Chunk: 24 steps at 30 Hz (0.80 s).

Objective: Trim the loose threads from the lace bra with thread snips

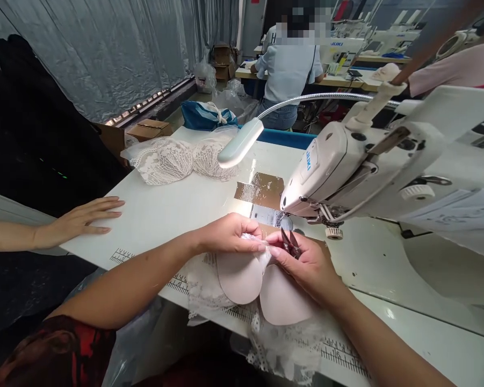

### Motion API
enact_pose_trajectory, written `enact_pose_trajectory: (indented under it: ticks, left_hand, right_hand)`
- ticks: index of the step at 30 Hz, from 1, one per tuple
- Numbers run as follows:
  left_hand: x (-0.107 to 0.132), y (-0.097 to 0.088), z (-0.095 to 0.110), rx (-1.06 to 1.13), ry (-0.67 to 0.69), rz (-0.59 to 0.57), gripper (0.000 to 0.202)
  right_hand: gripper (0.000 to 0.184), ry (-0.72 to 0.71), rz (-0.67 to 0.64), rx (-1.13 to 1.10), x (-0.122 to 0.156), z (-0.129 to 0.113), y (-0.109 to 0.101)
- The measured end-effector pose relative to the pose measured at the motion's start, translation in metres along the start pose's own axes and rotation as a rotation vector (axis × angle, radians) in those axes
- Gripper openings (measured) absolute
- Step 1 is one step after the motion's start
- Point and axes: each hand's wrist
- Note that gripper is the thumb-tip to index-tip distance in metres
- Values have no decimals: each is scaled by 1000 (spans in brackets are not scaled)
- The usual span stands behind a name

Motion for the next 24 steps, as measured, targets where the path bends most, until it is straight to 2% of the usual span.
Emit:
enact_pose_trajectory:
  ticks: [5,9,15,21,24]
  left_hand:
    - [0,-3,-5,120,-60,-36,27]
    - [0,-2,-4,146,-122,-29,28]
    - [-1,1,-7,262,-160,-17,33]
    - [-2,3,-7,277,-140,-9,29]
    - [0,2,-5,257,-164,4,30]
  right_hand:
    - [32,-42,-27,164,1,11,-10]
    - [41,-19,-41,184,3,11,-17]
    - [31,55,-86,106,1,3,-13]
    - [20,-39,-69,99,-1,0,-5]
    - [19,-31,-39,117,-1,0,-4]
Point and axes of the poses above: each hand's wrist, its own x-axis away from the middle knuckle, its own y-axis out of the palm, z = x × y, and after that the axes turned 5 degrees about -x, right-handed
